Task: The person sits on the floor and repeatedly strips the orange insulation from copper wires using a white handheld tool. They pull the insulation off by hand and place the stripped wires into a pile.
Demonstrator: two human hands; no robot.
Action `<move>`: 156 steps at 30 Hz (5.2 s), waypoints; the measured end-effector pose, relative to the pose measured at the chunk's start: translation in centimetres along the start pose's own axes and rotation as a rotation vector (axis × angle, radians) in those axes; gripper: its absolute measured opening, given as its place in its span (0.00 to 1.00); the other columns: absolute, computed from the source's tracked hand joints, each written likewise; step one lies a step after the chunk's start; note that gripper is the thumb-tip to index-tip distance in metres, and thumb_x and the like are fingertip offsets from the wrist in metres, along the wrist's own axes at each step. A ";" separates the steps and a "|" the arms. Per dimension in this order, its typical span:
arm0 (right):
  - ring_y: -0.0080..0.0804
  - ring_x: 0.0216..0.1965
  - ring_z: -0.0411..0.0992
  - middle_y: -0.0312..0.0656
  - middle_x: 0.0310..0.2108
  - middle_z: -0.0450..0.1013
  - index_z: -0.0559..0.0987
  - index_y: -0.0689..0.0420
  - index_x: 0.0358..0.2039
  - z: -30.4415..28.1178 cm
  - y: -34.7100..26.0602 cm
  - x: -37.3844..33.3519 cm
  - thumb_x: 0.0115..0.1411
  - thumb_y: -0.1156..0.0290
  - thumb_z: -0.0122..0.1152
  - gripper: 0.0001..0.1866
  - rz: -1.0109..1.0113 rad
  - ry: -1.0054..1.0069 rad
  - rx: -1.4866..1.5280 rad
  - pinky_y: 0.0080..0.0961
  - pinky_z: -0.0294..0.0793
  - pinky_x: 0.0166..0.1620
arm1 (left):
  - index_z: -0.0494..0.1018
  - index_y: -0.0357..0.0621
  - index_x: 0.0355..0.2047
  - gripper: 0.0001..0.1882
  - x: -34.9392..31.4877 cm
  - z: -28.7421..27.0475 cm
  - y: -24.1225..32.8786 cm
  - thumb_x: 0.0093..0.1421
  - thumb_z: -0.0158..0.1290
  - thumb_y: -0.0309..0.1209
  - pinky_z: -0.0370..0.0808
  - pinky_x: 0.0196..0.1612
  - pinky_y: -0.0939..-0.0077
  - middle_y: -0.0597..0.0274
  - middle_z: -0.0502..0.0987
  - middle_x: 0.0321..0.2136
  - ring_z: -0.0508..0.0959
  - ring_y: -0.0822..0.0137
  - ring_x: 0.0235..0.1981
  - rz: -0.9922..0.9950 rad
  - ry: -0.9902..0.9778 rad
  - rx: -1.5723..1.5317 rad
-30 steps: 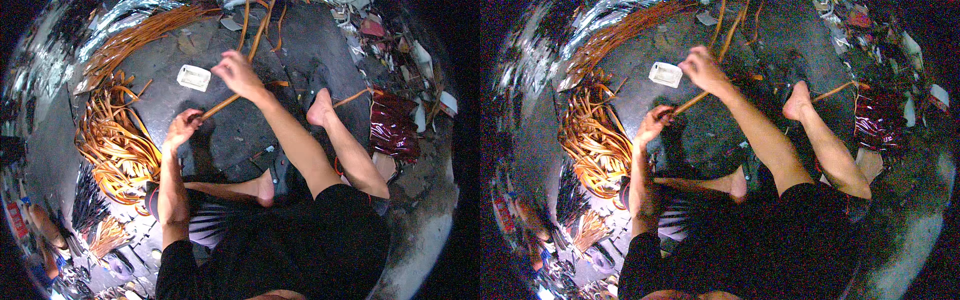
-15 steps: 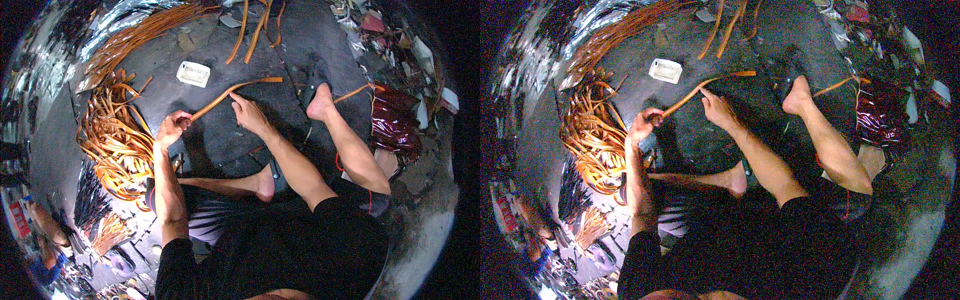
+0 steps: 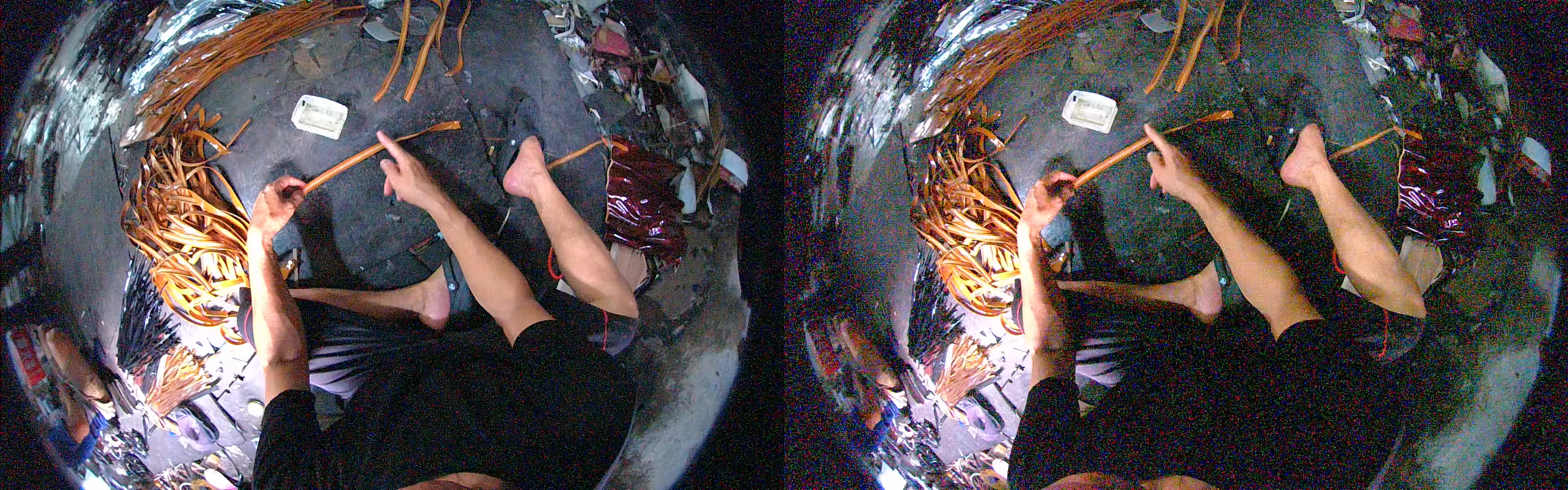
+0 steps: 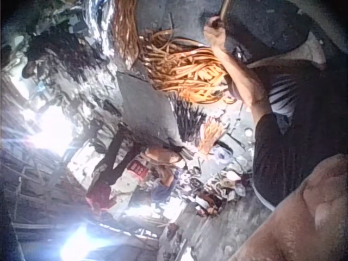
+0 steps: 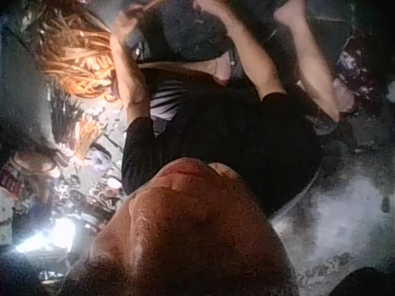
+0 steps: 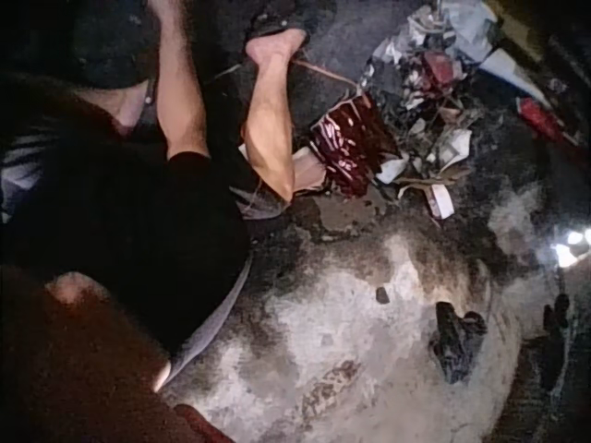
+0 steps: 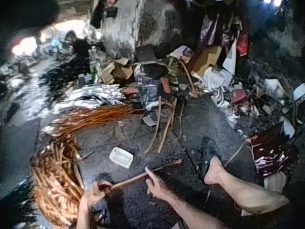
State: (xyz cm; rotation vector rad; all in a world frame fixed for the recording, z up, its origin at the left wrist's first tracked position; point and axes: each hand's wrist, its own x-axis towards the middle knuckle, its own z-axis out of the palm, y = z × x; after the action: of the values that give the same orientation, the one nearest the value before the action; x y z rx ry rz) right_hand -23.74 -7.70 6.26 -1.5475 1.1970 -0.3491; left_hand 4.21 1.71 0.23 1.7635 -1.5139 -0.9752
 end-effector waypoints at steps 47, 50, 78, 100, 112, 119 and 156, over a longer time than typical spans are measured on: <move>0.59 0.26 0.75 0.61 0.22 0.74 0.45 0.50 0.69 16.4 1.4 1.8 0.55 0.76 0.48 0.42 -0.293 -0.218 -0.533 0.53 0.74 0.32 | 0.75 0.40 0.35 0.09 -2.9 -4.9 -3.6 0.60 0.54 0.34 0.77 0.28 0.72 0.55 0.81 0.23 0.82 0.67 0.24 -0.434 -0.014 -0.173; 0.58 0.29 0.76 0.57 0.26 0.76 0.66 0.52 0.60 20.7 -0.5 1.8 0.56 0.72 0.45 0.28 -0.473 -0.180 -0.554 0.52 0.77 0.33 | 0.76 0.44 0.38 0.07 -2.1 -3.9 -3.3 0.60 0.52 0.30 0.76 0.34 0.69 0.53 0.81 0.28 0.82 0.64 0.31 0.061 0.208 0.251; 0.22 0.19 0.66 0.34 0.19 0.68 0.69 0.57 0.57 -9.5 12.7 1.0 0.67 0.71 0.47 0.18 -0.245 1.084 0.158 0.23 0.67 0.27 | 0.70 0.41 0.52 0.20 7.4 -7.3 29.1 0.61 0.50 0.35 0.69 0.43 0.81 0.69 0.73 0.40 0.71 0.77 0.40 0.180 -0.100 -0.497; 0.23 0.18 0.66 0.39 0.23 0.70 0.65 0.57 0.57 -11.4 15.4 0.8 0.65 0.73 0.47 0.20 -0.210 1.029 0.440 0.18 0.68 0.19 | 0.75 0.40 0.40 0.13 16.0 6.2 15.0 0.55 0.55 0.32 0.77 0.38 0.56 0.43 0.80 0.32 0.81 0.48 0.37 -0.034 0.416 0.218; 0.26 0.24 0.69 0.42 0.29 0.72 0.63 0.58 0.60 -9.4 11.2 0.4 0.67 0.68 0.48 0.22 -0.104 0.880 0.336 0.21 0.73 0.24 | 0.77 0.35 0.33 0.10 -9.0 -15.2 -11.9 0.57 0.52 0.30 0.76 0.38 0.62 0.46 0.80 0.26 0.80 0.48 0.29 -0.392 1.240 0.369; 0.26 0.25 0.69 0.43 0.30 0.72 0.63 0.60 0.60 -10.1 11.0 -0.1 0.67 0.68 0.47 0.22 -0.046 0.889 0.323 0.22 0.74 0.26 | 0.78 0.37 0.33 0.16 -8.9 -17.0 -13.1 0.52 0.60 0.39 0.76 0.40 0.66 0.51 0.81 0.28 0.81 0.55 0.31 -0.562 1.250 0.232; 0.34 0.37 0.76 0.40 0.28 0.78 0.76 0.55 0.50 -11.1 -0.1 5.6 0.54 0.64 0.67 0.23 -0.118 0.092 -0.577 0.32 0.72 0.43 | 0.77 0.42 0.34 0.13 1.6 0.3 3.6 0.63 0.54 0.39 0.67 0.27 0.78 0.68 0.77 0.20 0.72 0.76 0.22 -0.156 -0.198 -0.183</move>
State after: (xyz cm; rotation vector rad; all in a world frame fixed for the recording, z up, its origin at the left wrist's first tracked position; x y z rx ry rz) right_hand -29.38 -18.52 8.38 -2.1225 1.3535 -0.1551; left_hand 2.09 -0.40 2.84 1.7141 -1.3691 -1.3572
